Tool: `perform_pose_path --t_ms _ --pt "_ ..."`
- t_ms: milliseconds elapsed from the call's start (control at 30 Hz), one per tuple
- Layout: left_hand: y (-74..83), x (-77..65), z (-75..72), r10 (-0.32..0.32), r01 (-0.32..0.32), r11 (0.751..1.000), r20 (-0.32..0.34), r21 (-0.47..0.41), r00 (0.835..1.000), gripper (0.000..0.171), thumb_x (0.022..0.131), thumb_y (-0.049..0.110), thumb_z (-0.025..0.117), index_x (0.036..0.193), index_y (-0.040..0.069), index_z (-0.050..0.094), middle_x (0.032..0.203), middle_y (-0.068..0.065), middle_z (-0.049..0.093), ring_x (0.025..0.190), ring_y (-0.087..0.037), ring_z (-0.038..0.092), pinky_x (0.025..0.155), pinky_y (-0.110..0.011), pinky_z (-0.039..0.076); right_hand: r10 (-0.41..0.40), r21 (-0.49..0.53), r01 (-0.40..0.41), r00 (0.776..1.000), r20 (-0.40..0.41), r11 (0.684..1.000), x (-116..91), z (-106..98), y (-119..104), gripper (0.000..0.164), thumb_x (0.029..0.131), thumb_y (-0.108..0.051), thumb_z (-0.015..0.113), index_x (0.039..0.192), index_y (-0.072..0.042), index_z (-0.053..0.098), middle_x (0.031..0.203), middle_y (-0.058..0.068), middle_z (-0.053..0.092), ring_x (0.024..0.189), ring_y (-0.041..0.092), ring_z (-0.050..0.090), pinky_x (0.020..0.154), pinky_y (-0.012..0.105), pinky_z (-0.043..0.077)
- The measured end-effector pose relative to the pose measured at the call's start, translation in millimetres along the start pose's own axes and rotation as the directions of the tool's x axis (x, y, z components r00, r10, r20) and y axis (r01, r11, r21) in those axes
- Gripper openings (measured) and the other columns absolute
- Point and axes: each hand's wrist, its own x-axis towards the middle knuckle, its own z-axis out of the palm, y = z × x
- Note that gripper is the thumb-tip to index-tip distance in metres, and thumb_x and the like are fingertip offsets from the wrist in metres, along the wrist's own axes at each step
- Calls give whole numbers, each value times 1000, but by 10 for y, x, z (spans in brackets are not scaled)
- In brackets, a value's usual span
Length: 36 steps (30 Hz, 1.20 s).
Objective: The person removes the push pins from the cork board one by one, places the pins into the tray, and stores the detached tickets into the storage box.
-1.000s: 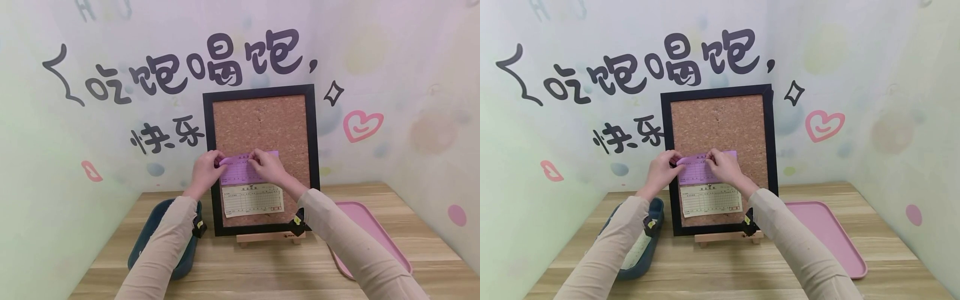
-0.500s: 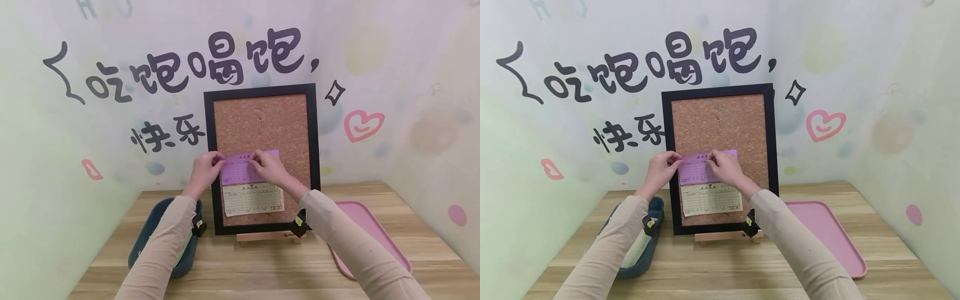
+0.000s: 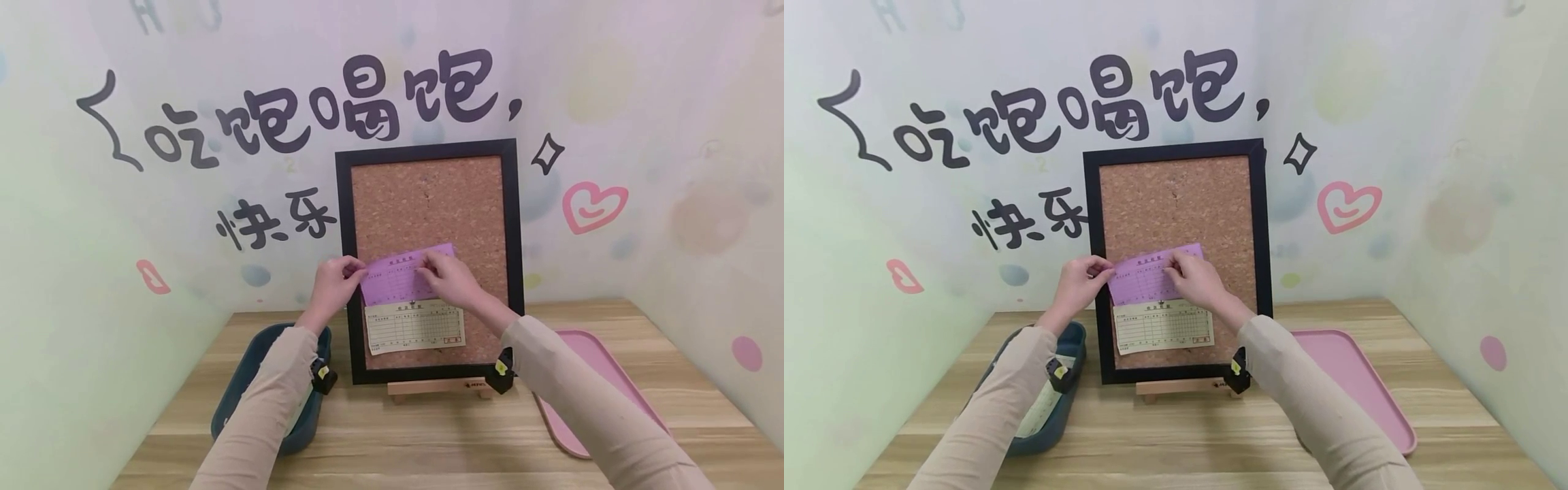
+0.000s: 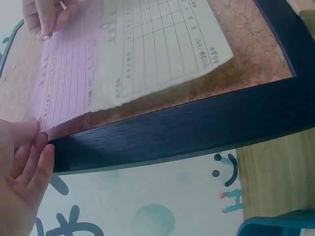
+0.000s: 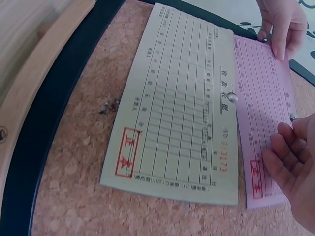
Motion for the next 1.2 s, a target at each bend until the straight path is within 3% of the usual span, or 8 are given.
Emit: perform_pose_path --t_ms 300,467,633,867,1100,1200 --pt "-75 -86 -31 -72 71 995 -14 -71 997 11 83 7 64 86 -3 67 79 -14 65 70 -23 60 65 -32 50 -27 6 27 1000 11 1000 -124 -68 43 8 91 -13 53 86 -6 55 66 1 49 58 13 42 53 26 34" --pt "-91 -129 -78 -86 80 993 -68 -89 994 12 84 7 64 87 -4 67 80 -15 65 70 -24 60 66 -30 50 -18 25 17 999 31 1000 -208 -97 55 8 91 -12 53 86 -7 55 67 1 50 58 13 43 52 26 35" --pt "-89 -165 -151 -112 97 988 -131 -119 985 13 84 8 64 88 -4 67 79 -16 65 69 -23 60 61 -24 49 1 38 -3 999 44 999 -311 -145 67 8 92 -13 53 90 -6 56 69 1 51 59 14 43 53 27 35" --pt "-104 -253 -251 -159 139 982 -167 -125 973 15 85 11 63 90 -3 67 84 -15 67 72 -22 60 62 -18 46 1 32 -3 998 68 999 -490 -176 143 6 91 -12 53 91 -7 56 68 0 53 60 13 45 54 27 38" --pt "-203 -368 -340 -195 156 968 -201 -194 960 15 85 7 62 92 -5 66 85 -18 66 70 -24 60 58 -12 47 -8 21 6 998 57 1000 -686 -139 257 7 92 -12 53 89 -7 56 66 -4 50 56 10 42 51 24 37" --pt "-265 -420 -387 -217 169 962 -219 -216 951 15 85 6 62 93 -6 65 86 -19 65 69 -18 60 58 -13 48 1 25 -2 999 48 1000 -778 -118 300 7 91 -12 53 88 -7 56 65 -4 48 55 10 41 50 24 36"
